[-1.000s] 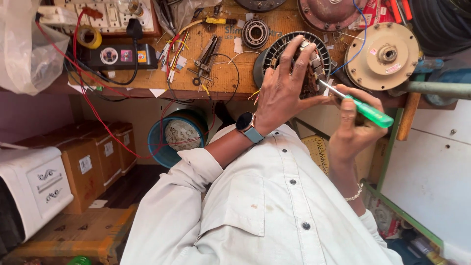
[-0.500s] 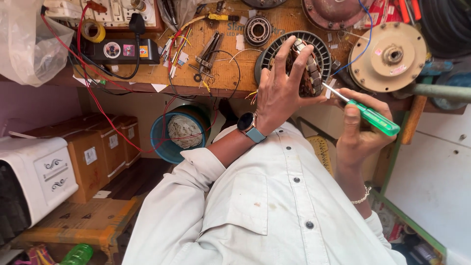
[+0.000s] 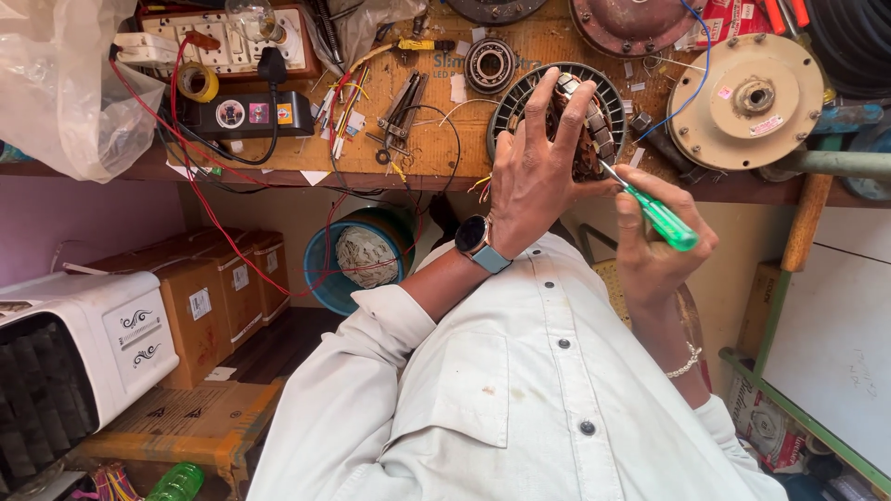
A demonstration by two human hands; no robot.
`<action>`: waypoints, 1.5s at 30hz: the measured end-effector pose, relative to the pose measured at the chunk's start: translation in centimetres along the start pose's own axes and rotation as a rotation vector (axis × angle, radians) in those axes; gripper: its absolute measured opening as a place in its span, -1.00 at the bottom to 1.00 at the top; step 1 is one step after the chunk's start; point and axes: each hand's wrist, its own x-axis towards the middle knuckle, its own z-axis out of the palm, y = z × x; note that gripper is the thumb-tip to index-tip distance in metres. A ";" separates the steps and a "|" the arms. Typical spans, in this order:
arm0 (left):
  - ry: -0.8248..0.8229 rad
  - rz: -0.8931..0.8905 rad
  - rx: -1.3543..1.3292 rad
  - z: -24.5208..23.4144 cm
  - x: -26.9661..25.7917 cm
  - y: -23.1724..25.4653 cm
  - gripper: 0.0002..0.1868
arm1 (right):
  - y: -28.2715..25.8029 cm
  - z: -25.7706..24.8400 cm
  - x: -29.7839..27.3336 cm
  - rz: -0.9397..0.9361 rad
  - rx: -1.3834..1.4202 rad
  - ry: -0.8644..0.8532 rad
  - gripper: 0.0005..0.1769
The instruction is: The person uses a green-handled screwdriver to adjust and secure copper windings on a motor stator. They repeatedly rotate the stator to access different sections while working at a cluttered workbench.
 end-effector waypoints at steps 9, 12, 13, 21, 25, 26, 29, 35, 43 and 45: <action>-0.014 0.013 -0.025 0.2 0.7 0.1 0.30 | -1.2 1.0 0.0 -0.039 -0.097 0.028 -0.79; -0.070 0.003 -0.001 0.2 0.7 0.3 0.28 | -1.2 0.9 0.5 0.034 -0.025 0.061 -0.76; -0.047 0.013 -0.010 0.2 0.6 0.4 0.29 | -1.3 0.7 0.5 0.059 -0.004 0.073 -0.75; 0.002 0.012 -0.021 0.4 0.3 0.0 0.29 | -2.0 0.9 0.3 -0.008 -0.121 0.001 -0.73; -0.004 0.019 -0.043 0.6 0.3 -0.1 0.32 | -1.5 0.7 0.6 -0.001 -0.042 0.015 -0.74; -0.030 0.013 -0.022 0.6 0.3 0.0 0.31 | -1.4 0.6 0.7 0.019 -0.025 0.025 -0.74; -0.020 0.016 -0.018 0.8 0.4 0.1 0.31 | -1.2 0.5 0.9 0.053 -0.002 0.031 -0.74; -0.001 0.030 0.013 0.9 0.2 -0.1 0.30 | -1.4 0.8 0.8 0.101 0.055 0.066 -0.73; -0.002 0.029 -0.138 0.5 0.1 -0.5 0.31 | -0.5 -0.4 0.9 0.052 0.298 0.162 -0.62; -0.049 -0.025 -0.223 0.2 0.2 -1.1 0.28 | -0.1 -0.6 1.3 0.028 0.280 0.169 -0.59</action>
